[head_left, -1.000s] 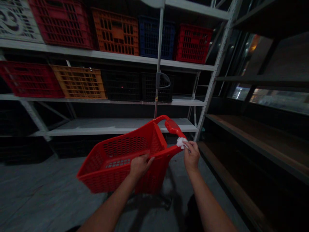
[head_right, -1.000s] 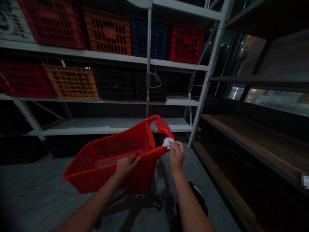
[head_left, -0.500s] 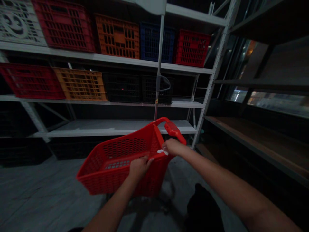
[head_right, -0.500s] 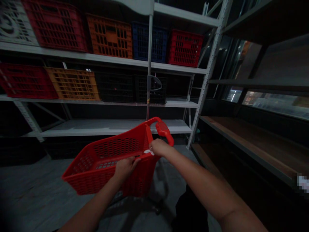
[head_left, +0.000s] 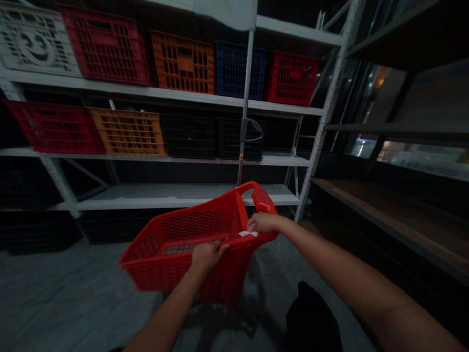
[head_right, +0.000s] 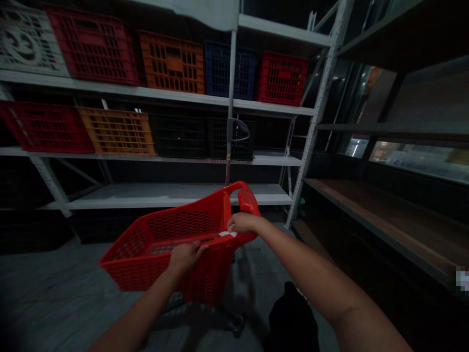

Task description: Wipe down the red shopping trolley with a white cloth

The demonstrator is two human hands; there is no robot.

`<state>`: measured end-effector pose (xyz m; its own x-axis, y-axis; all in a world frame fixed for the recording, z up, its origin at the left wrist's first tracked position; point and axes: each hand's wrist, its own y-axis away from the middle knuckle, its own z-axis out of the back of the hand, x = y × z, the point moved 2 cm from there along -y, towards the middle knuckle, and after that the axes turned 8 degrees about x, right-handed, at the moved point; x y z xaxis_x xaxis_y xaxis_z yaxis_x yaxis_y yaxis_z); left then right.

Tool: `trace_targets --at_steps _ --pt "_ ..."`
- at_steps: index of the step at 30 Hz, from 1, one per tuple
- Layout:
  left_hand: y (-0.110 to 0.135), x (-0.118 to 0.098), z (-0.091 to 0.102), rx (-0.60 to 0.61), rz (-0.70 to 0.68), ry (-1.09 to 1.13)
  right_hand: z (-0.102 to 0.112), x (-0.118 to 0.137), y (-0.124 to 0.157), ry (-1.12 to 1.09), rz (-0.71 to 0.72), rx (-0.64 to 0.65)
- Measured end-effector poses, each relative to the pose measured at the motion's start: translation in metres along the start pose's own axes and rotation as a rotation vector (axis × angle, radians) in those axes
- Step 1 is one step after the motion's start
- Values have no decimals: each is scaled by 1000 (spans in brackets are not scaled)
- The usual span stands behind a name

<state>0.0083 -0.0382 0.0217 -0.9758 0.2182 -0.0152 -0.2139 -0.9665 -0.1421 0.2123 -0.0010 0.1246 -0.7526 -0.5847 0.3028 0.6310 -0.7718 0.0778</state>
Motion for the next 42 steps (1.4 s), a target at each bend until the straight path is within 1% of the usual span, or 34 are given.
trace_targets --at_steps 3,4,5,6,8,9,11,13,15,16,17,18,20,22,24,27,30,33,35,37,39,40,42 --pt "1 6 -1 6 -14 -4 11 -10 22 -16 68 119" --pt "1 8 -1 9 -16 -5 15 -12 32 -17 95 117" --pt "1 10 -2 13 -18 -5 19 -14 42 -12 123 87" --pt "1 12 -2 16 -20 -5 22 -15 52 -1 146 29" --pt "1 18 -2 22 -25 -3 22 -16 69 23 175 -137" --pt "1 21 -1 24 -31 1 18 -16 77 19 184 -221" --pt "2 27 -1 30 -49 24 5 -14 87 -30 169 -408" --pt "2 29 2 25 -58 72 -16 -9 92 -98 98 -650" --pt "2 23 8 -34 -73 135 -41 1 92 -145 4 -913" --pt "2 16 13 -81 -90 163 -54 8 90 -159 -9 -1002" --pt "1 7 18 -132 -116 189 -66 16 86 -172 -12 -1057" --pt "1 -5 24 -176 -140 208 -77 24 82 -178 -5 -1087" --pt "-2 -29 32 -192 -176 228 -94 39 72 -170 37 -1086" --pt "-6 -48 35 -182 -122 230 -102 47 65 -150 76 -1065" --pt "-9 -58 33 -189 -55 224 -102 49 61 -138 89 -1059" --pt "-13 -60 27 -202 -5 217 -94 46 62 -125 65 -1030" --pt "-16 -59 22 -210 15 216 -79 39 68 -137 18 -991" --pt "-17 -61 22 -216 31 220 -56 24 69 -165 -56 -920" --pt "-15 -62 22 -216 40 221 -36 9 62 -137 -101 -792" --pt "-12 -60 23 -213 41 219 -15 -6 48 -48 -132 -624" --pt "-8 -58 23 -212 39 214 2 -19 32 56 -156 -490" --pt "-7 -57 23 -212 39 211 9 -23 25 97 -157 -445" --pt "-5 -56 23 -214 41 207 16 -25 19 155 -152 -397"
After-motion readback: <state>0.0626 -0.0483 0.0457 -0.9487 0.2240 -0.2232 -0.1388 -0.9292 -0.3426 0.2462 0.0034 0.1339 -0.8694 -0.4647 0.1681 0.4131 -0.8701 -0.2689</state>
